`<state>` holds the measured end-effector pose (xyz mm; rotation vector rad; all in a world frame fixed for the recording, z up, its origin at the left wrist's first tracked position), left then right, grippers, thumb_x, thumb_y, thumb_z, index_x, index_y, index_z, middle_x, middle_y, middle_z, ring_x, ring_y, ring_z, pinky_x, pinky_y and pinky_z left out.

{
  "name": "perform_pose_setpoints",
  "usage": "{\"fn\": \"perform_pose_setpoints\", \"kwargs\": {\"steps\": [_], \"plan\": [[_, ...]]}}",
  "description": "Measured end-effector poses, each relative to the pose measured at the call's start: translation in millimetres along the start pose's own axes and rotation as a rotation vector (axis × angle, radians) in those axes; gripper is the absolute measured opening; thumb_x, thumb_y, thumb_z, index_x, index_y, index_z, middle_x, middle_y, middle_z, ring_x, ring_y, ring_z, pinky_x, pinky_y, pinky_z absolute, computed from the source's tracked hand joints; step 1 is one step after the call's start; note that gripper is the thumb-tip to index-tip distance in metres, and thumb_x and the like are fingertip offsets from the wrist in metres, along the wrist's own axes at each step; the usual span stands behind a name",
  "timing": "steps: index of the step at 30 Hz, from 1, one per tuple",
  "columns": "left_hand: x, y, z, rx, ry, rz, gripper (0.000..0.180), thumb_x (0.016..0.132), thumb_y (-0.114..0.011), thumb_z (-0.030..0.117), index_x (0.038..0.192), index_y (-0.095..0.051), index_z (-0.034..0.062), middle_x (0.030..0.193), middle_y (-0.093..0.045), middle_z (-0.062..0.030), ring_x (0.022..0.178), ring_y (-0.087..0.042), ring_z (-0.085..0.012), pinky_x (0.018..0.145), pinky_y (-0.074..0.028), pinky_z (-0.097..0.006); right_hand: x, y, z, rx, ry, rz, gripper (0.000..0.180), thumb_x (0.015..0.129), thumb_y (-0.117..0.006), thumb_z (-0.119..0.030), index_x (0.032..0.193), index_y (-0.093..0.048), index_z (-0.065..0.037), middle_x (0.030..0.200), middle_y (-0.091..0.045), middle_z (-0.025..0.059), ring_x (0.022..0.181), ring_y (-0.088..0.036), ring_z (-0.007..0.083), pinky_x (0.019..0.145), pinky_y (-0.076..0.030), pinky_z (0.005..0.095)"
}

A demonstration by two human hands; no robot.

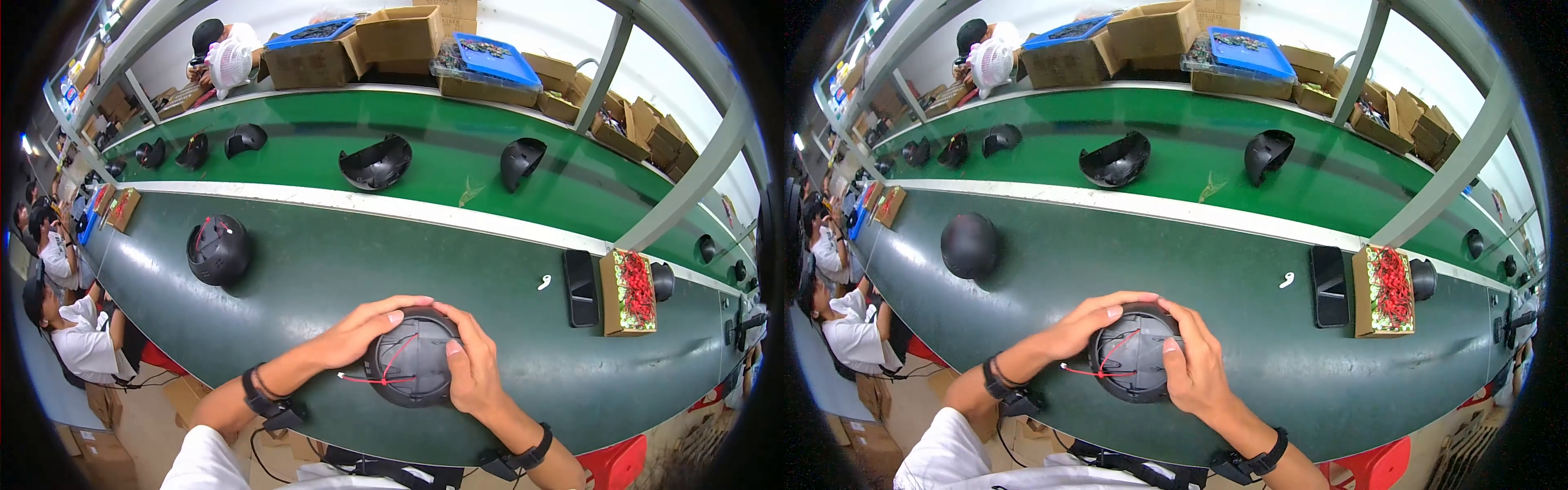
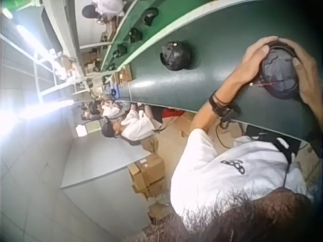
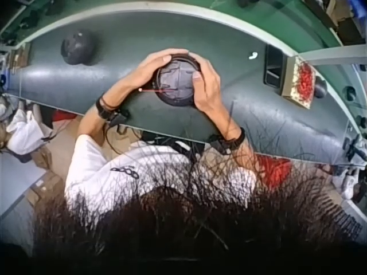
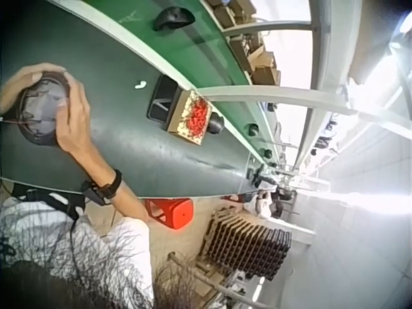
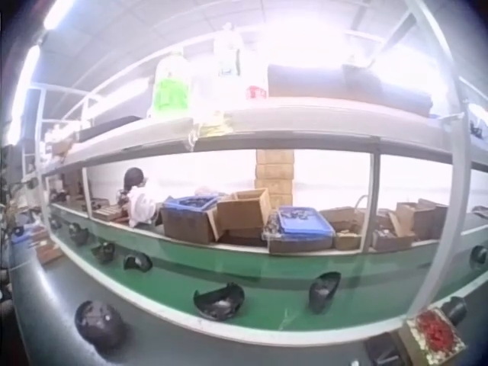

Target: Assembling small electronic components into black plastic housings on a factory conveyor belt.

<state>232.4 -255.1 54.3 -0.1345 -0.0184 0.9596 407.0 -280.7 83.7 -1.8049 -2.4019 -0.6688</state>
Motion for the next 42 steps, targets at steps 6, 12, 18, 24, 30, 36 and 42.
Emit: {"fn": "perform_pose_setpoints", "kwargs": {"steps": [6,12,18,24,30,36,42], "plan": [[15.3,-5.0,0.7,-0.105,-0.153,0.112,0.058,0.109,-0.041,0.031,0.145,-0.059,-0.0104,0.147,-0.064,-0.0225,0.137,-0.061,-0.0288,0.120,-0.043,-0.040,-1.1,1.0,2.8,-0.195,0.142,0.122,0.052,0.102,-0.052,-0.026,0.143,-0.054,0.006,0.135,-0.061,0.0272,0.124,-0.060,0.0385,0.105,-0.049,0.0455],[25.7,4.9,-1.0,-0.016,-0.230,0.239,0.054,0.109,-0.040,0.030,0.138,-0.062,-0.0096,0.137,-0.069,-0.0210,0.128,-0.065,-0.0278,0.116,-0.046,-0.039,6.0,23.7,17.6,-0.126,0.089,0.405,0.056,0.098,-0.065,-0.027,0.142,-0.048,0.002,0.131,-0.058,0.0219,0.110,-0.061,0.0317,0.093,-0.050,0.0430],[32.4,9.3,-11.3,0.027,-0.268,0.322,0.055,0.111,-0.039,0.034,0.137,-0.062,-0.0086,0.135,-0.070,-0.0188,0.126,-0.066,-0.0260,0.116,-0.046,-0.038,-13.9,18.4,-14.5,-0.356,-0.109,0.237,0.111,0.072,-0.097,-0.040,0.153,-0.036,0.004,0.144,-0.055,0.0294,0.128,-0.058,0.0418,0.109,-0.050,0.0485],[40.2,11.7,-18.1,-0.027,-0.283,0.365,0.061,0.113,-0.037,0.043,0.145,-0.057,-0.0053,0.143,-0.065,-0.0180,0.135,-0.060,-0.0272,0.121,-0.041,-0.041,-4.5,12.6,-14.7,-0.461,-0.074,0.130,0.128,0.062,-0.102,-0.040,0.159,-0.029,0.002,0.156,-0.043,0.0308,0.143,-0.044,0.0499,0.120,-0.041,0.0554],[57.7,34.2,-34.5,-0.222,-0.220,0.494,0.078,0.112,-0.037,0.061,0.166,-0.030,0.0053,0.165,-0.040,-0.0181,0.152,-0.041,-0.0318,0.128,-0.029,-0.048,109.9,74.8,14.7,-0.488,-0.067,0.373,0.120,0.063,-0.099,-0.036,0.155,-0.032,0.003,0.148,-0.049,0.0308,0.135,-0.048,0.0505,0.114,-0.044,0.0550],[59.9,17.6,-28.4,-0.062,-0.278,0.417,0.062,0.117,-0.034,0.045,0.159,-0.035,-0.0007,0.154,-0.048,-0.0221,0.144,-0.049,-0.0307,0.125,-0.036,-0.044,212.3,123.7,101.6,-0.631,-0.156,0.533,0.123,0.063,-0.100,-0.041,0.155,-0.029,0.000,0.150,-0.047,0.0318,0.135,-0.048,0.0501,0.115,-0.044,0.0562],[54.4,13.9,-20.2,-0.015,-0.298,0.417,0.044,0.118,-0.036,0.024,0.152,-0.039,-0.0044,0.144,-0.055,-0.0224,0.136,-0.056,-0.0294,0.120,-0.042,-0.043,237.4,120.9,127.7,-0.679,-0.222,0.512,0.127,0.067,-0.100,-0.041,0.160,-0.022,-0.003,0.161,-0.033,0.0355,0.144,-0.041,0.0543,0.118,-0.043,0.0567]]}}
Point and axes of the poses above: each hand's wrist, its own x-axis towards the middle knuckle, its own y-axis out of the back of the hand, z = x × y, the point moved 7 cm from there along x, towards the middle knuckle
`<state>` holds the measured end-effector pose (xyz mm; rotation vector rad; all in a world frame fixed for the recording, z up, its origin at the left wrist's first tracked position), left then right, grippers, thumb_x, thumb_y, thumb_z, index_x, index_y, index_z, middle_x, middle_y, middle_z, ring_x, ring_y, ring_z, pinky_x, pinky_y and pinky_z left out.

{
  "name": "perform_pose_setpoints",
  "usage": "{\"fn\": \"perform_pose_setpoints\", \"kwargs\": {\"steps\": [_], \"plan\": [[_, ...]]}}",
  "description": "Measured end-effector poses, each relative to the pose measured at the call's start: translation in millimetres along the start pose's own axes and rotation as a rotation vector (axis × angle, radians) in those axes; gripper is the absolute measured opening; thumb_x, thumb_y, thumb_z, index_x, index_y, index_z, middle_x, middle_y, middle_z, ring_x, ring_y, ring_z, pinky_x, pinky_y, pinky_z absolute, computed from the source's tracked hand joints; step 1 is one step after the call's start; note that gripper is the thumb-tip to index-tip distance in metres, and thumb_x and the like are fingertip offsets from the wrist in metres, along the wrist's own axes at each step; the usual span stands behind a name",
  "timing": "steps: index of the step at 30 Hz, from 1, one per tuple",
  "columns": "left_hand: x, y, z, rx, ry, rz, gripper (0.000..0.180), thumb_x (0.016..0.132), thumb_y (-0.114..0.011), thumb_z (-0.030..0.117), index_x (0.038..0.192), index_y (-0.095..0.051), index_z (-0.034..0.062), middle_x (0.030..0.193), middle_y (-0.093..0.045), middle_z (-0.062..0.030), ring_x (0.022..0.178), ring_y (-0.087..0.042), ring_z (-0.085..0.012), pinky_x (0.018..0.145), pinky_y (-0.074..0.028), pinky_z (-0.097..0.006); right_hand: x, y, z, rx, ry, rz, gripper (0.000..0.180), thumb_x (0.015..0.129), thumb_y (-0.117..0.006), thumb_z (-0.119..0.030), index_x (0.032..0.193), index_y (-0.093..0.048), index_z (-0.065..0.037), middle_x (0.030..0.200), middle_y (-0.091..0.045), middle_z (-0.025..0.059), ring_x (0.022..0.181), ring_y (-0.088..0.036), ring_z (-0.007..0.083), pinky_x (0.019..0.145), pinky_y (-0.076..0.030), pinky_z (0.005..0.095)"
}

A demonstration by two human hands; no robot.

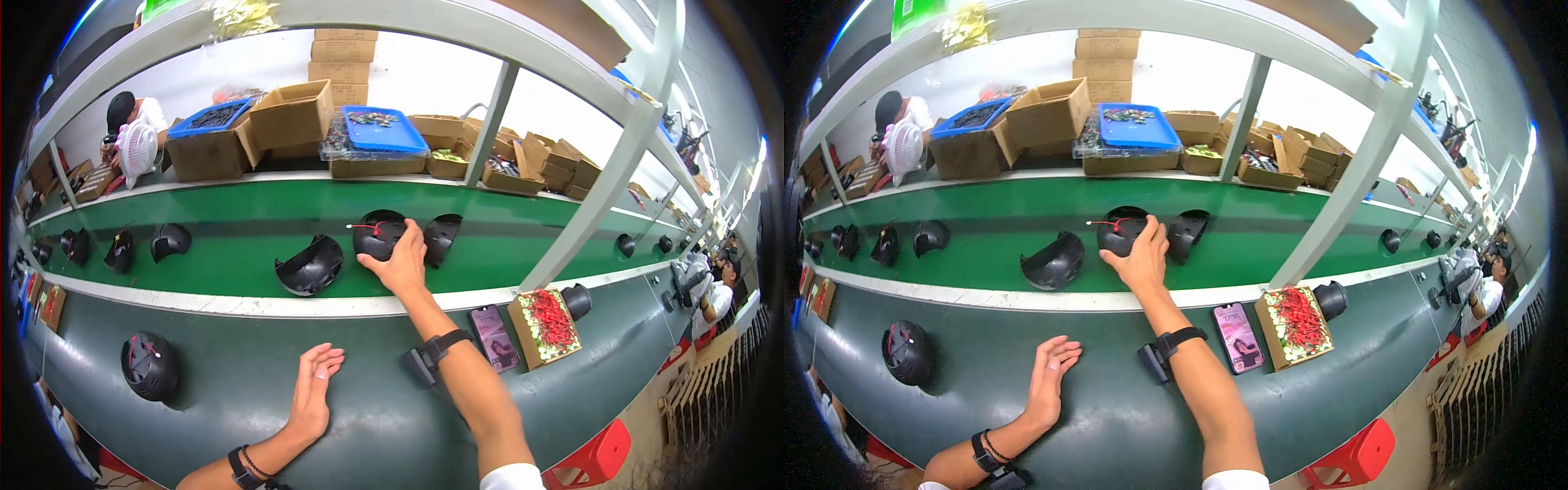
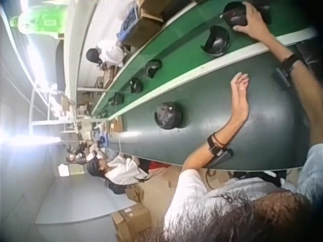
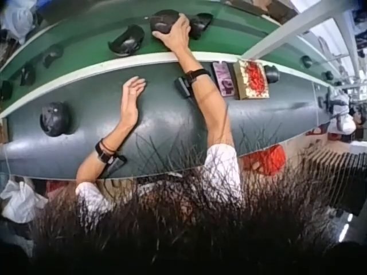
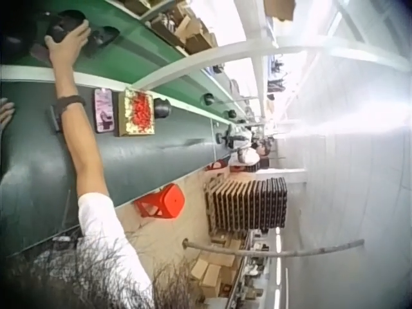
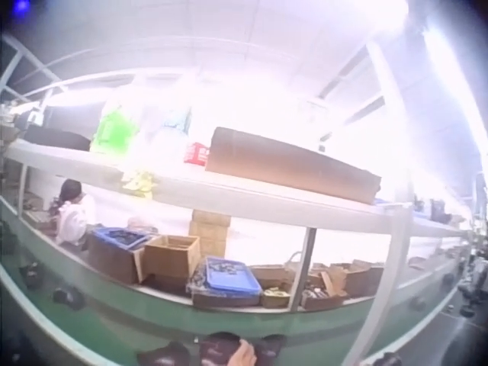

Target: Assembling small electronic components into black plastic housings on a factory conveyor belt.

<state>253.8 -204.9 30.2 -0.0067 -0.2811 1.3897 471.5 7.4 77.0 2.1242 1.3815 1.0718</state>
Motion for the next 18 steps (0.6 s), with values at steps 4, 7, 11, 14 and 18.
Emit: {"fn": "perform_pose_setpoints", "kwargs": {"steps": [4,7,11,14,18], "plan": [[-2.1,10.0,-0.9,0.073,-0.001,0.016,0.043,0.117,-0.040,0.024,0.152,-0.037,-0.0012,0.142,-0.054,-0.0214,0.134,-0.056,-0.0286,0.119,-0.043,-0.042,-6.8,27.5,-26.0,-0.206,0.240,0.059,0.125,0.062,-0.101,-0.041,0.158,-0.032,-0.001,0.164,-0.029,0.0395,0.151,-0.033,0.0553,0.123,-0.035,0.0607],[-1.6,4.9,2.5,0.076,0.014,0.039,0.049,0.107,-0.057,0.009,0.151,-0.038,-0.0004,0.147,-0.051,-0.0200,0.131,-0.057,-0.0272,0.114,-0.046,-0.040,5.8,89.8,0.3,-0.254,0.177,0.357,0.105,0.066,-0.096,-0.025,0.150,-0.040,0.002,0.153,-0.045,0.0319,0.143,-0.042,0.0483,0.121,-0.037,0.0562],[13.2,0.1,15.4,0.160,-0.021,0.044,0.061,0.100,-0.069,0.011,0.153,-0.040,0.0018,0.150,-0.045,-0.0233,0.135,-0.053,-0.0322,0.114,-0.046,-0.043,37.3,85.6,112.1,-0.090,-0.234,0.059,0.071,0.078,-0.095,-0.034,0.125,-0.058,0.005,0.107,-0.075,0.0243,0.102,-0.075,0.0425,0.092,-0.058,0.0482],[59.7,12.5,46.9,0.801,-0.320,0.156,0.071,0.091,-0.080,0.013,0.154,-0.047,0.0093,0.158,-0.034,-0.0299,0.143,-0.046,-0.0431,0.119,-0.041,-0.052,34.0,105.3,133.5,0.049,-0.064,0.238,0.039,0.085,-0.090,-0.028,0.103,-0.074,0.002,0.093,-0.080,0.0195,0.087,-0.079,0.0301,0.085,-0.060,0.0412],[137.6,41.8,14.7,1.027,-0.301,0.245,0.056,0.087,-0.088,0.023,0.136,-0.062,0.0171,0.164,-0.026,-0.0379,0.148,-0.039,-0.0557,0.122,-0.037,-0.056,-3.1,128.0,90.7,0.147,0.151,0.322,0.020,0.091,-0.081,-0.010,0.098,-0.068,0.003,0.090,-0.075,0.0169,0.082,-0.073,0.0272,0.080,-0.057,0.0395]]}}
Point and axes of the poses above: each hand's wrist, its own x-axis towards the middle knuckle, its own y-axis out of the back of the hand, z = x × y, the point moved 7 cm from there along x, towards the middle knuckle
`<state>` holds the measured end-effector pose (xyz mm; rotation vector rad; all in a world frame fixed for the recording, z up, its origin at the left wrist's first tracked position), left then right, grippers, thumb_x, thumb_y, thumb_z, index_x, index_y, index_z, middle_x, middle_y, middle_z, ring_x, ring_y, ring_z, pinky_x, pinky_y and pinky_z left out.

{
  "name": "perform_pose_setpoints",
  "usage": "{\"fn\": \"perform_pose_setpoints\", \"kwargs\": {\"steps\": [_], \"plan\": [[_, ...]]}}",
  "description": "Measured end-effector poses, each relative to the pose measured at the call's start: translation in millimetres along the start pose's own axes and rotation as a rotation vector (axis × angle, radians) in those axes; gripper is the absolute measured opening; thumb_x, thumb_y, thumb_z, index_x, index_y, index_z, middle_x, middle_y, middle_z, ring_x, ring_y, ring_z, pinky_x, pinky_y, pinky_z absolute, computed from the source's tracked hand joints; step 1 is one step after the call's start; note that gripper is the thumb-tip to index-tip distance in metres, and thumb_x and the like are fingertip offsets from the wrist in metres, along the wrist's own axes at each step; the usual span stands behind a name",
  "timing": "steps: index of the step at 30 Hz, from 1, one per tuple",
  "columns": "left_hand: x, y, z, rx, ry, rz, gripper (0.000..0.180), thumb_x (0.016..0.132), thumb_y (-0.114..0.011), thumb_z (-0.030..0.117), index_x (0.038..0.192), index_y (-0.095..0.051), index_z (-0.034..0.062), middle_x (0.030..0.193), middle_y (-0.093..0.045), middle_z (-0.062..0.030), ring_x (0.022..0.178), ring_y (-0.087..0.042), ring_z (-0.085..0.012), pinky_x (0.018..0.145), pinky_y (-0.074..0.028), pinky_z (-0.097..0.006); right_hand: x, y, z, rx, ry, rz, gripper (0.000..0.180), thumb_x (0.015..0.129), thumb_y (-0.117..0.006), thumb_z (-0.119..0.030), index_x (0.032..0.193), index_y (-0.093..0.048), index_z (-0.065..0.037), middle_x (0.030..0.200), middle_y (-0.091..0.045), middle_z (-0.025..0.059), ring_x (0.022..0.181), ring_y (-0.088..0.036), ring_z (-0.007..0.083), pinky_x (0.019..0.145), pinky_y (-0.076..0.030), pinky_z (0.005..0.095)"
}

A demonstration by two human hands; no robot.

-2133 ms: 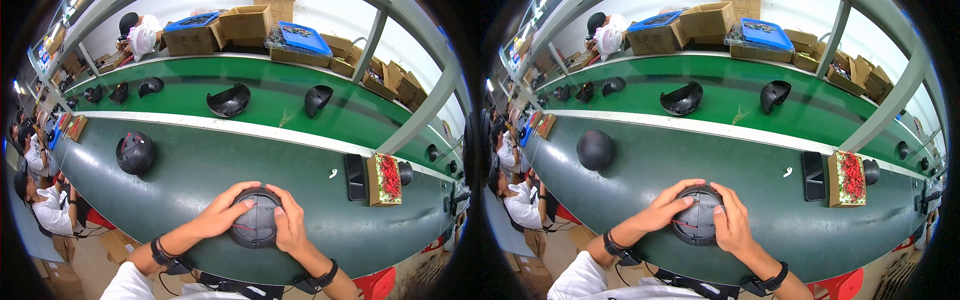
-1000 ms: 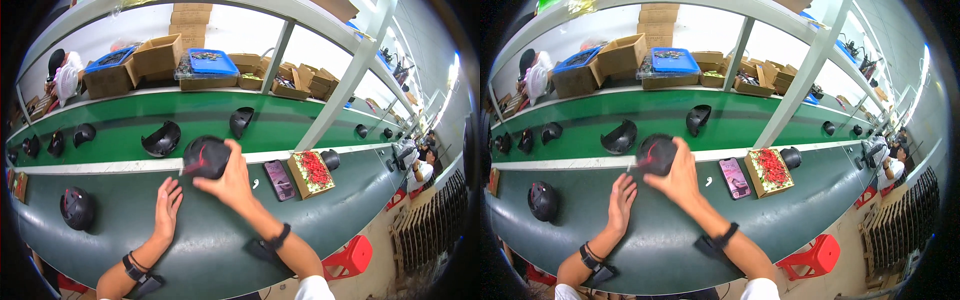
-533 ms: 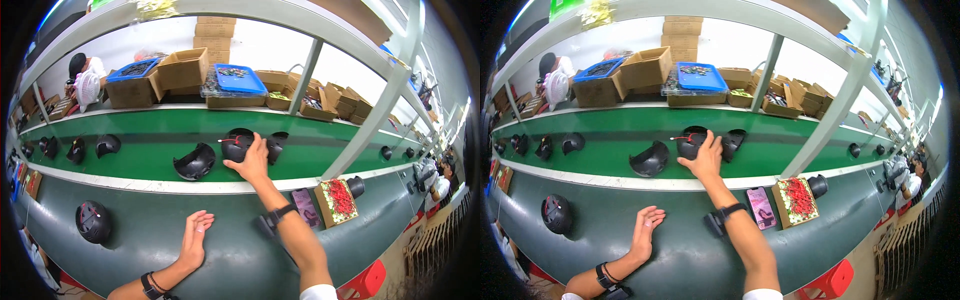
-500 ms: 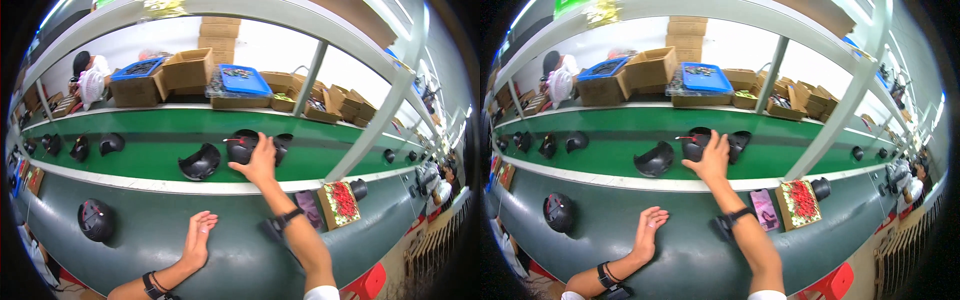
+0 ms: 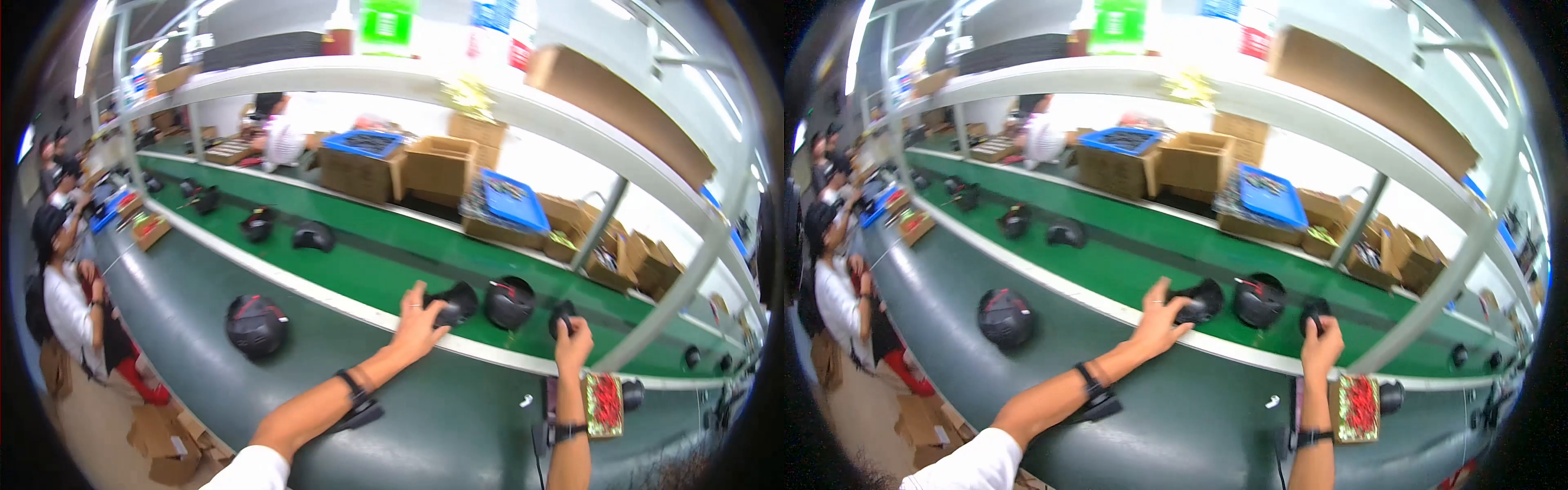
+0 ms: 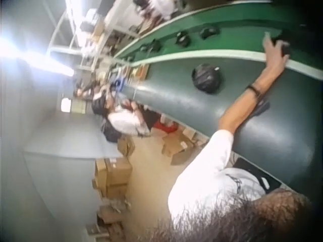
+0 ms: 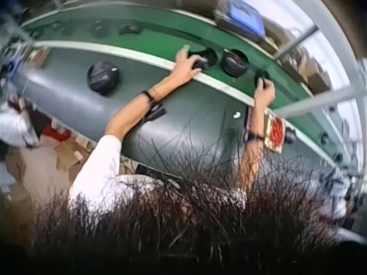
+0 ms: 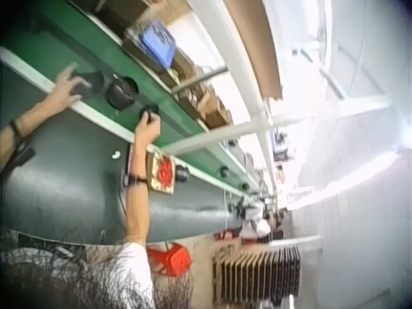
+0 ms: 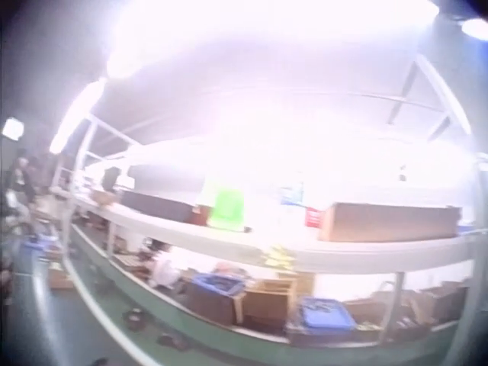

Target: Assembling small electronic components into black plastic housings on a factory conveyor belt.

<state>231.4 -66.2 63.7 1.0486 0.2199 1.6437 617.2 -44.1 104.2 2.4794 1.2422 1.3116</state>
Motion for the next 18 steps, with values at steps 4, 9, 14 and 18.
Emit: {"fn": "perform_pose_setpoints", "kwargs": {"steps": [4,9,14,18], "plan": [[-12.1,17.6,-10.7,-0.094,0.099,-0.063,0.034,0.088,-0.088,0.027,0.109,-0.066,0.0120,0.163,-0.031,-0.0352,0.144,-0.043,-0.0562,0.120,-0.041,-0.055,-63.5,22.0,-127.9,0.044,0.199,-0.235,0.017,0.088,-0.080,-0.005,0.093,-0.064,0.001,0.087,-0.067,0.0168,0.079,-0.066,0.0358,0.076,-0.052,0.0456],[-106.1,116.9,-28.1,-0.003,0.179,0.003,0.036,0.088,-0.089,0.030,0.108,-0.065,0.0116,0.163,-0.031,-0.0334,0.143,-0.045,-0.0532,0.119,-0.043,-0.055,-157.5,-14.3,-238.4,0.037,0.460,-0.511,0.025,0.086,-0.085,-0.015,0.101,-0.069,-0.004,0.094,-0.069,0.0136,0.090,-0.066,0.0352,0.081,-0.050,0.0455],[-165.7,186.2,-5.5,0.083,0.287,-0.030,0.074,0.091,-0.086,0.034,0.147,-0.048,0.0060,0.166,-0.027,-0.0339,0.151,-0.038,-0.0545,0.122,-0.040,-0.052,-206.5,-67.1,-272.7,0.056,0.597,-0.626,0.029,0.086,-0.083,-0.012,0.110,-0.068,-0.007,0.109,-0.066,0.0107,0.103,-0.063,0.0329,0.085,-0.048,0.0457],[-196.6,267.5,-16.3,0.214,0.206,0.415,0.080,0.090,-0.087,0.034,0.152,-0.044,0.0064,0.167,-0.032,-0.0301,0.153,-0.040,-0.0452,0.123,-0.037,-0.049,-212.1,-50.7,-293.2,0.118,0.573,-0.627,0.050,0.085,-0.083,-0.011,0.130,-0.063,-0.004,0.135,-0.057,0.0192,0.124,-0.056,0.0384,0.101,-0.048,0.0472]]}}
Point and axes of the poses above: each hand's wrist, its own x-axis towards the middle knuckle, its own y-axis out of the back of the hand, z = x × y, the point moved 7 cm from there along x, towards the middle knuckle
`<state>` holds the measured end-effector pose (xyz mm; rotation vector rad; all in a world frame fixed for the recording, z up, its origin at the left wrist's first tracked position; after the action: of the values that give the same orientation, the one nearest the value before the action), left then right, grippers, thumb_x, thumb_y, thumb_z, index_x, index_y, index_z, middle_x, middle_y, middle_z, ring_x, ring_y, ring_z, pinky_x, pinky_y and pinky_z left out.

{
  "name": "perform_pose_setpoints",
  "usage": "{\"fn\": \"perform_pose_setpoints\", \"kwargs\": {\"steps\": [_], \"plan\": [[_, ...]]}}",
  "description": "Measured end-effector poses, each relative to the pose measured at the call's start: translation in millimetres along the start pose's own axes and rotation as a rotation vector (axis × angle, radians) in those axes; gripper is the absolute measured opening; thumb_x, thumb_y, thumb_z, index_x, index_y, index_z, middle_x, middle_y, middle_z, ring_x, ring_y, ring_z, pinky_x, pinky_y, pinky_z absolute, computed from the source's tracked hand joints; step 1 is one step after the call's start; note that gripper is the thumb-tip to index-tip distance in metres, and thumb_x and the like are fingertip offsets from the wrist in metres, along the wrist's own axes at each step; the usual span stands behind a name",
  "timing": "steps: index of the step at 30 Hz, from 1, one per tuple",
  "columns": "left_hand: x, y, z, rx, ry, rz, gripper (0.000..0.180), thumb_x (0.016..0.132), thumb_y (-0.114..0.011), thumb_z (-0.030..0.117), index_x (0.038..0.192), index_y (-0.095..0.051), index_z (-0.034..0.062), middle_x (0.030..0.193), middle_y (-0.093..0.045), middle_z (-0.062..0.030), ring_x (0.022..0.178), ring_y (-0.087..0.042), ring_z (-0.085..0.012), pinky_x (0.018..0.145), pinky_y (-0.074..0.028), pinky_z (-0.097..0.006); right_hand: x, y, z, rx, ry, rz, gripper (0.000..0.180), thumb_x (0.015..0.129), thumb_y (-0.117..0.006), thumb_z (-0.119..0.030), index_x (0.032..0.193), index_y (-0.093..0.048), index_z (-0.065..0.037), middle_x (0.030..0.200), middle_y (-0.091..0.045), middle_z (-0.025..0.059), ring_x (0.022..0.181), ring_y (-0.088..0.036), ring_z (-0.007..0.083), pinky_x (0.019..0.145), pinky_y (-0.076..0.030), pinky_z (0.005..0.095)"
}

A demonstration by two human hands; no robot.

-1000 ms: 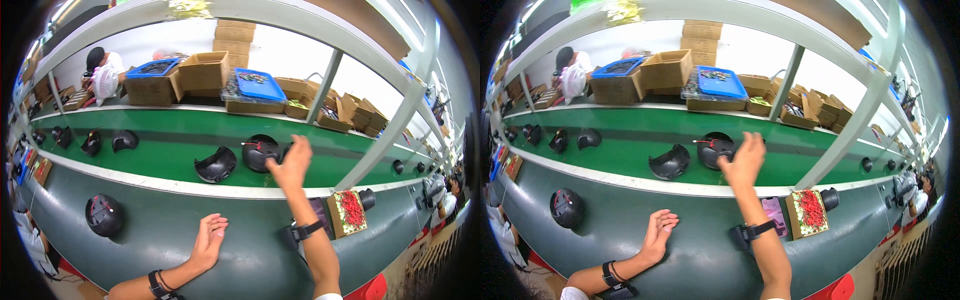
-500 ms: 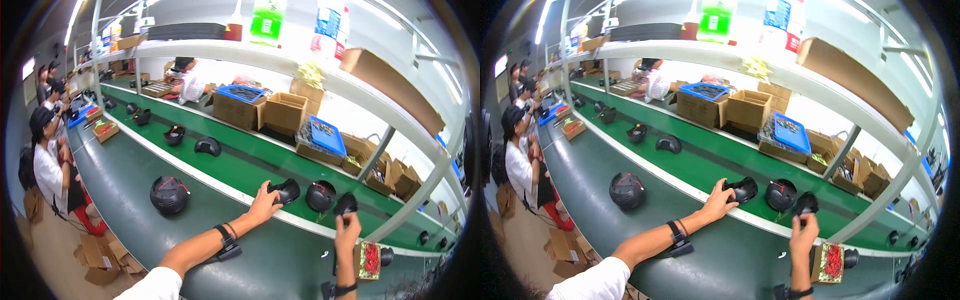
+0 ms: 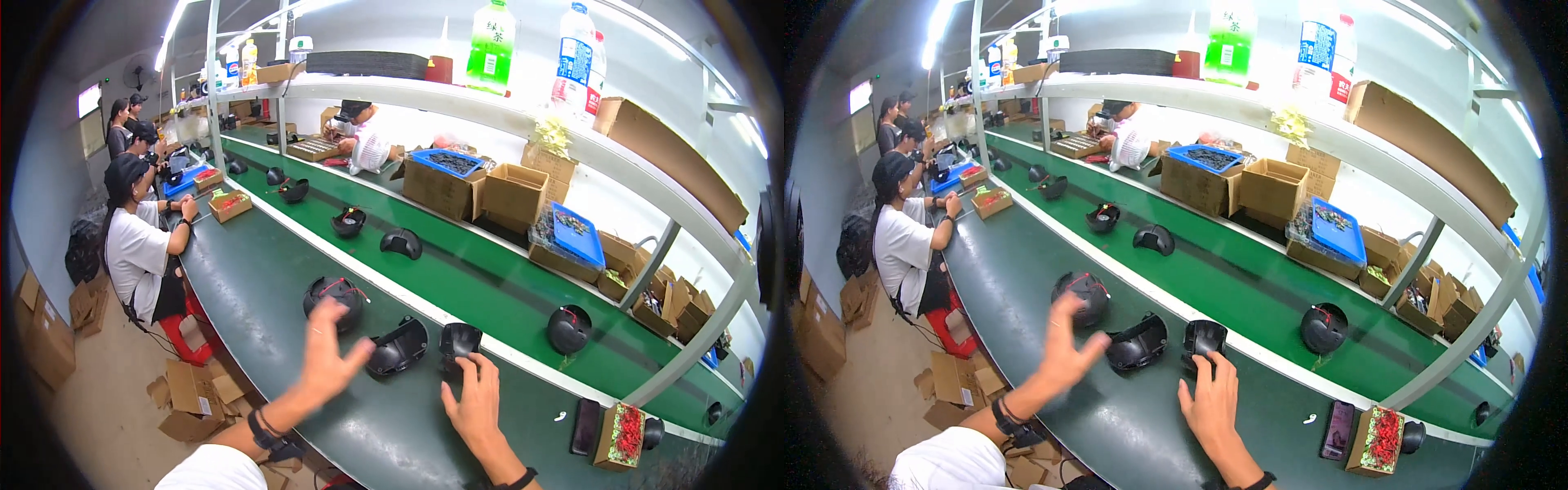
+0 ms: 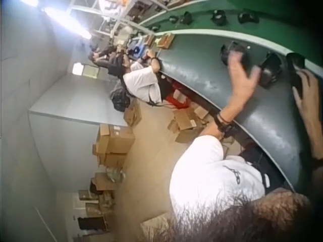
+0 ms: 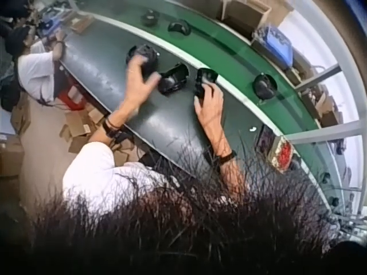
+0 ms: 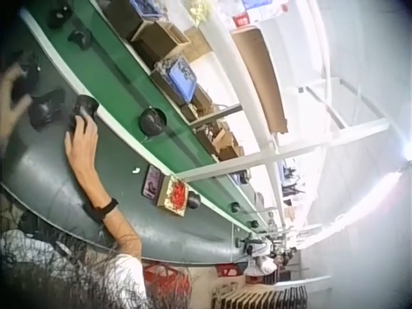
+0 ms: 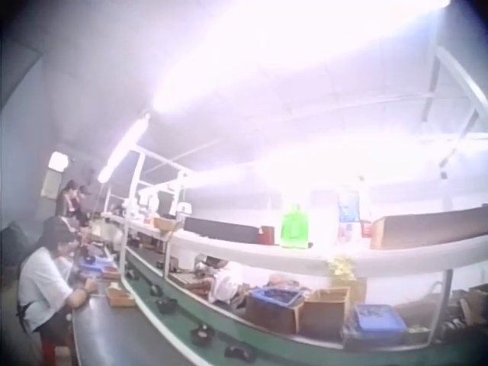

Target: Assembling small electronic components into black plastic housings on a factory conveyor belt.

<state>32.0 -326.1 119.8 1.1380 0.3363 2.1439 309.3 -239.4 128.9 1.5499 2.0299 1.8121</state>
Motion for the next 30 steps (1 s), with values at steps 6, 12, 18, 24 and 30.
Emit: {"fn": "perform_pose_setpoints", "kwargs": {"steps": [6,12,18,24,30], "plan": [[88.4,48.3,-144.8,-0.390,0.533,-0.018,0.105,0.086,-0.090,0.043,0.161,-0.033,-0.0039,0.158,-0.045,-0.0307,0.146,-0.047,-0.0409,0.124,-0.035,-0.049,-24.3,28.8,-28.5,0.238,-0.090,-0.018,0.064,0.083,-0.084,-0.015,0.139,-0.055,0.001,0.141,-0.052,0.0240,0.129,-0.053,0.0438,0.108,-0.048,0.0515],[65.1,-1.0,-143.9,-0.435,0.331,-0.477,0.124,0.074,-0.098,0.046,0.163,-0.030,-0.0054,0.158,-0.044,-0.0298,0.149,-0.045,-0.0354,0.125,-0.036,-0.043,-20.2,27.3,-55.9,0.336,-0.082,-0.045,0.064,0.084,-0.085,-0.016,0.137,-0.055,0.001,0.135,-0.056,0.0234,0.124,-0.058,0.0398,0.105,-0.049,0.0476],[19.0,32.4,-79.7,-0.138,-0.141,-0.222,0.117,0.066,-0.101,0.043,0.160,-0.040,0.0090,0.163,-0.036,-0.0243,0.150,-0.039,-0.0441,0.126,-0.034,-0.052,15.0,-1.0,-65.6,0.620,-0.227,-0.088,0.067,0.089,-0.085,-0.024,0.142,-0.053,0.001,0.134,-0.058,0.0230,0.125,-0.059,0.0374,0.108,-0.048,0.0472],[-60.4,66.5,-10.9,-0.081,-0.388,-0.318,0.113,0.070,-0.100,0.039,0.160,-0.039,0.0115,0.167,-0.034,-0.0220,0.153,-0.035,-0.0466,0.126,-0.035,-0.057,66.2,-65.8,-110.9,0.680,0.161,-0.378,0.092,0.091,-0.086,-0.038,0.164,-0.038,-0.009,0.159,-0.049,0.0254,0.140,-0.056,0.0399,0.117,-0.045,0.0490],[-90.7,75.7,-14.6,-0.195,-0.314,-0.203,0.135,0.076,-0.099,0.038,0.170,-0.007,0.0093,0.172,-0.019,-0.0307,0.160,-0.024,-0.0479,0.129,-0.029,-0.056,67.4,-88.2,-139.1,0.827,0.152,-0.628,0.064,0.098,-0.080,-0.028,0.155,-0.056,-0.010,0.139,-0.070,0.0197,0.127,-0.067,0.0292,0.107,-0.051,0.0414]]}}
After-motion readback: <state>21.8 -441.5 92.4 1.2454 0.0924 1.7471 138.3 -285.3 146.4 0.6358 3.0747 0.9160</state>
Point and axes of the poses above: each hand's wrist, its own x-axis towards the middle knuckle, its own y-axis out of the back of the hand, z = x × y, the point moved 7 cm from there along x, towards the middle knuckle
